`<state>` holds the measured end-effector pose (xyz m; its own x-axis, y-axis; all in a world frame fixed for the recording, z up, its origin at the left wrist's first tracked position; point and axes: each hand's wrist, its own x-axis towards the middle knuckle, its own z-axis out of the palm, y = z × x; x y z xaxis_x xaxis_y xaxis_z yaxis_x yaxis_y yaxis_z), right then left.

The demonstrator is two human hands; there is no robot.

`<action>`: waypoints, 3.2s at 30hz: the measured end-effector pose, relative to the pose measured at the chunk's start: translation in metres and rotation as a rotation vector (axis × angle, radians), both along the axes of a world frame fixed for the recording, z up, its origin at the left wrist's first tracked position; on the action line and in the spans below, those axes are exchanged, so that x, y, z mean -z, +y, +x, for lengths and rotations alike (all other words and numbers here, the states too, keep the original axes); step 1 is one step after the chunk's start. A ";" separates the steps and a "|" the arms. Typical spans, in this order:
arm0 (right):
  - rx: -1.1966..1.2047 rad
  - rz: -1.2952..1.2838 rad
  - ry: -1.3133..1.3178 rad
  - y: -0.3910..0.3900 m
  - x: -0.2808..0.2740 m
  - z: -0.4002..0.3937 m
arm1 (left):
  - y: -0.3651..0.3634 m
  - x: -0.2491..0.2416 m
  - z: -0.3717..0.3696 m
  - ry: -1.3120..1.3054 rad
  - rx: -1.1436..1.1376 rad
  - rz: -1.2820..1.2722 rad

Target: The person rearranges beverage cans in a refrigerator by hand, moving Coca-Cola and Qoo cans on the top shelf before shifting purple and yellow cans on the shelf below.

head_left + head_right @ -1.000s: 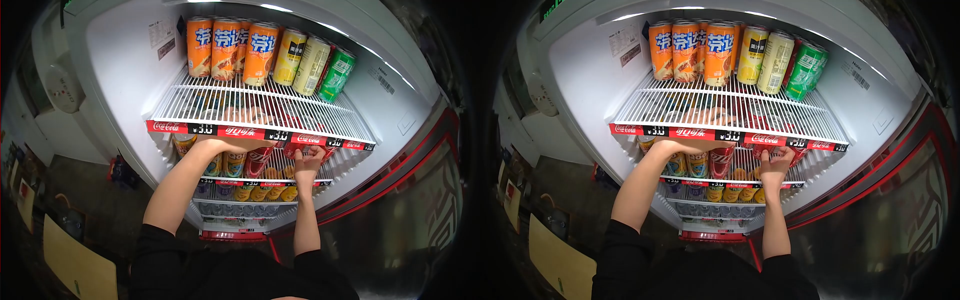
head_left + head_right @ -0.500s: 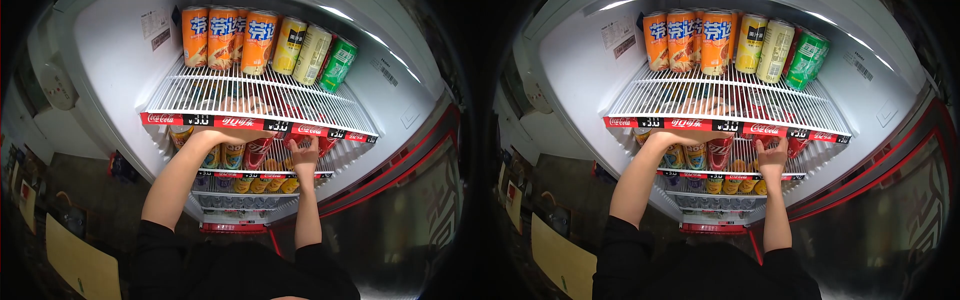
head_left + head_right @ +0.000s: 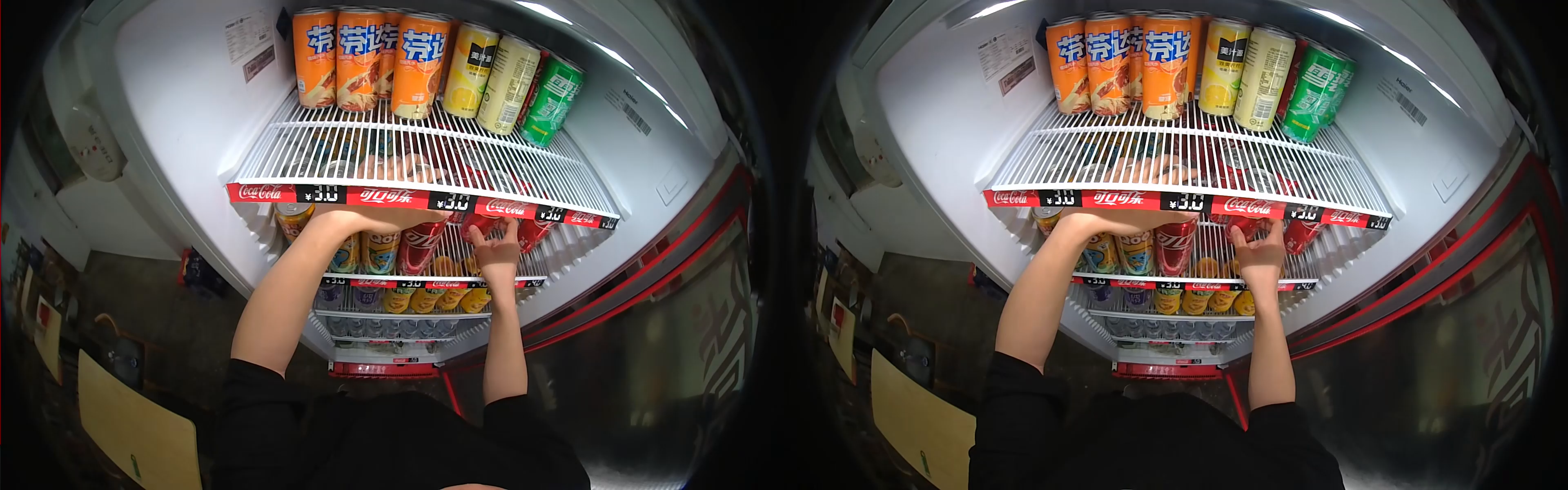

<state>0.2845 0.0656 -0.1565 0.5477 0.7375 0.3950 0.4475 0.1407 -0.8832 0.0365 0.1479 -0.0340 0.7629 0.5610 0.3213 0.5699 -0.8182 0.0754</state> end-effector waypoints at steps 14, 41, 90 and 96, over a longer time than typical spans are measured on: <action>-0.045 -0.099 -0.109 -0.007 -0.013 -0.007 | 0.003 -0.001 0.001 -0.010 0.032 0.011; -0.502 -0.143 0.032 -0.020 -0.022 -0.002 | 0.005 0.003 -0.001 -0.008 0.020 -0.002; -0.102 -0.027 -0.606 0.047 0.010 0.035 | 0.000 0.000 0.003 -0.108 0.000 -0.123; -0.082 0.135 -1.019 0.093 0.052 0.076 | -0.003 -0.011 0.002 -0.020 -0.013 -0.078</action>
